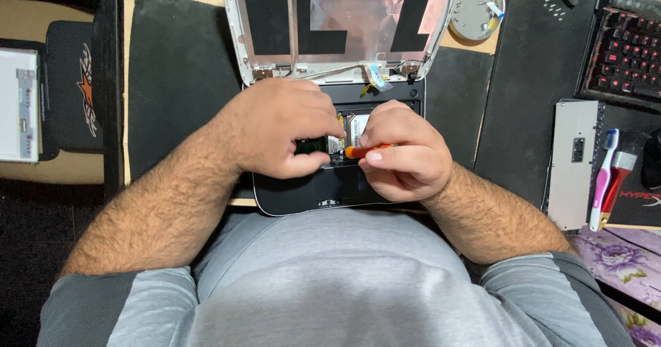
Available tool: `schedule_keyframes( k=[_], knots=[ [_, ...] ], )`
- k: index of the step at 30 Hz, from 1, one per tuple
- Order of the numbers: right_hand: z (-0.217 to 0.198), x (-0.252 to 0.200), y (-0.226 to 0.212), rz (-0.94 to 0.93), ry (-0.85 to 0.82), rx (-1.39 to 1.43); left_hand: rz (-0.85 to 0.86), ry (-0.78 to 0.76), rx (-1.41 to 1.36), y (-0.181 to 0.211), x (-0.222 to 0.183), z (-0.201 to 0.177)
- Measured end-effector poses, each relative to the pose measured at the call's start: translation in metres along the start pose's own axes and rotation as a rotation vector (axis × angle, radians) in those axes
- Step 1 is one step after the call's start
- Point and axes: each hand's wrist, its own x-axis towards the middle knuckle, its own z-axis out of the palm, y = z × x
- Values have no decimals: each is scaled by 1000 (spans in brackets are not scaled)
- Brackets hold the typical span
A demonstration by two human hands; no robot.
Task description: Disassembling internal components of a laptop using a screwdriver, including removing screws and disconnecting cables.
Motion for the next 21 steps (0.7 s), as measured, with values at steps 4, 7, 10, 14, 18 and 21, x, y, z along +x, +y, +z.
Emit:
schedule_keyframes(
  k=[4, 7, 10, 14, 18, 21],
  knots=[
    [-1, 2, 0, -31, 53, 6, 34, -44, 50, 0, 0, 9],
    [0, 7, 0, -47, 78, 2, -4, -127, 234, -2, 0, 14],
    [2, 5, 2, -53, 112, -5, -14, -119, 272, -7, -3, 17],
    [1, 5, 2, -56, 160, 59, -40, -87, 272, -7, -3, 17],
    [-15, -9, 5, 33, 76, 174, -38, 11, 94, -4, -1, 15],
    [-18, 10, -1, 49, -239, -181, -89, 57, -163, 3, 6, 12]
  ],
)
